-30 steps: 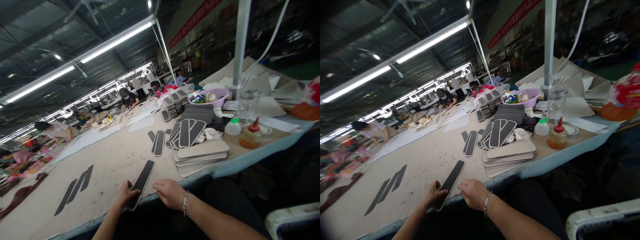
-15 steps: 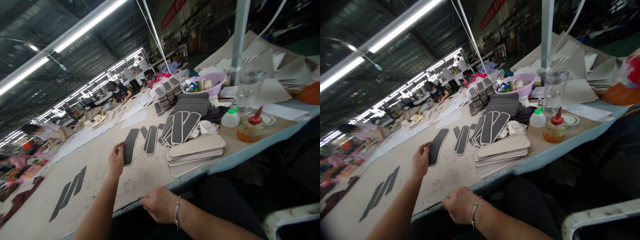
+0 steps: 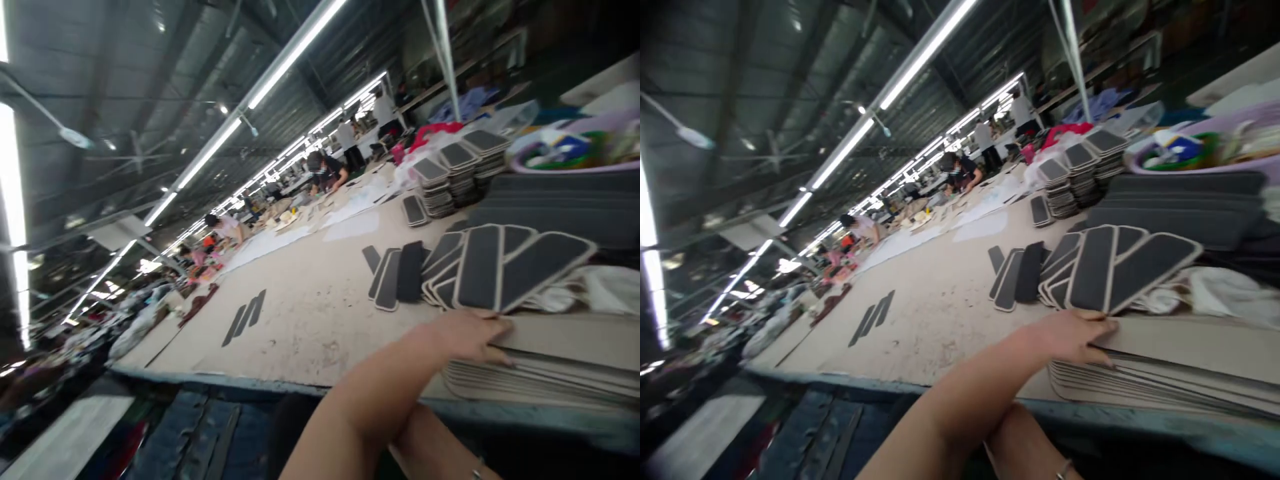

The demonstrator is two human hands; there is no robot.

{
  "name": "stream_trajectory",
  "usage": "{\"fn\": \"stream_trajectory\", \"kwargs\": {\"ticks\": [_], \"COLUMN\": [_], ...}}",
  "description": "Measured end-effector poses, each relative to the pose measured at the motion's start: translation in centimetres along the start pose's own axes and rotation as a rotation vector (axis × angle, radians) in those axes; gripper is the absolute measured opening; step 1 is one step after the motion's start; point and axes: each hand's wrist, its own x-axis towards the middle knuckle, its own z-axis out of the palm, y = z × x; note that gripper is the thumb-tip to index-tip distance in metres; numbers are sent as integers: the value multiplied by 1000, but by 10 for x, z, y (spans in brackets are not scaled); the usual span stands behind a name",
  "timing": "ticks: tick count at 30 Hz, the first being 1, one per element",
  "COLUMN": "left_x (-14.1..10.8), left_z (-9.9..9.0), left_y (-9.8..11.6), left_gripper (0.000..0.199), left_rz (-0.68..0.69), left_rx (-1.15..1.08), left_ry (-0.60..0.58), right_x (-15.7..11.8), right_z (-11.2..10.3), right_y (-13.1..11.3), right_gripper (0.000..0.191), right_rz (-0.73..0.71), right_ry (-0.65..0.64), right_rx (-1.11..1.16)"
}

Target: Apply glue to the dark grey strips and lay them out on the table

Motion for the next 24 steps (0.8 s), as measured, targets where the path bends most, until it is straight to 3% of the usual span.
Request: {"fn": "stream_trajectory", "kwargs": {"ticks": [4,8,10,12,15,18,21,24], "left_x": [6,11,9,-5,-54,-130,-214,-281], "left_z": [-1,-8,-11,-15,-27,-33,-19,19], "left_y": [-14,-23,-26,-28,-31,-40,-53,-57], "left_gripper": [57,35,30,33,38,36,28,25], "left_rz": [-45,-67,-109,-143,-144,-196,-246,-288], "left_rx": [127,46,100,237,381,385,399,390], "left_ry": [-39,-147,-68,138,451,629,670,550], "right_x": [4,5,5,4,2,3,6,11], "right_z": [22,21,16,10,4,-2,-7,-1], "right_y": [11,7,5,5,4,3,3,10], "right_gripper": [41,41,39,36,34,33,35,38], "right_rz": [-28,-116,-182,-221,-234,-302,-397,-363], "right_ry": [7,-5,-38,-68,-19,50,134,241], "right_rx": [-37,-52,-37,-27,-58,-94,-139,-280]}}
